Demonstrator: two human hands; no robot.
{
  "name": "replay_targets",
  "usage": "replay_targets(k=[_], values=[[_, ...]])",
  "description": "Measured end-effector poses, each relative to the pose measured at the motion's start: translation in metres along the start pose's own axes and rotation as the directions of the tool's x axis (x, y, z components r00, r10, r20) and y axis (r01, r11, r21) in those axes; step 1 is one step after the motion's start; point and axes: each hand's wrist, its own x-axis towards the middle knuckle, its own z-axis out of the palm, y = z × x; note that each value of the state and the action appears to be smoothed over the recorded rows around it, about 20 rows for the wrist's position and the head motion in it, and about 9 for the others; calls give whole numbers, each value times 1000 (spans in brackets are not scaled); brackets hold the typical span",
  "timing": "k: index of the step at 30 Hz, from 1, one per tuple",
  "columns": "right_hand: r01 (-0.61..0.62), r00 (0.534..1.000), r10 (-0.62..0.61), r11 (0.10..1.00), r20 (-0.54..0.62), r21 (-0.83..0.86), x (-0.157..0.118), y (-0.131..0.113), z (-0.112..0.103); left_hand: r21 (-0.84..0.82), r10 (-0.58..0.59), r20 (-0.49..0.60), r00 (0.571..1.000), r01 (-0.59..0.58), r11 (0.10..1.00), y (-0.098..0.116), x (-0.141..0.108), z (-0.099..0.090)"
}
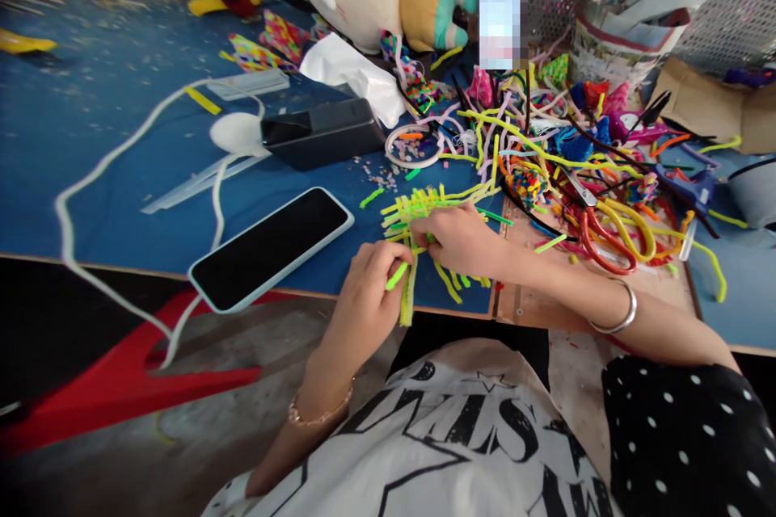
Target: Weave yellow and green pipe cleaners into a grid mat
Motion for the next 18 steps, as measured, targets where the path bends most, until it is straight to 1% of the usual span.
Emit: replay_targets(k=[6,11,16,18], values=[[-10,1000,10,1000,14,1,0,-1,-1,-11,-42,-124,991,41,999,3,2,4],[-55,998,55,998,8,15,1,-3,-1,-5,19,-74,997,-19,1000,5,0,5],[-74,997,74,997,26,-8,1,-6,-3,27,3,-145,989,1,1000,3,-8,7],[-94,995,95,995,37,-29,0,-8,-3,44,2,-154,988,5,999,4,-10,7]])
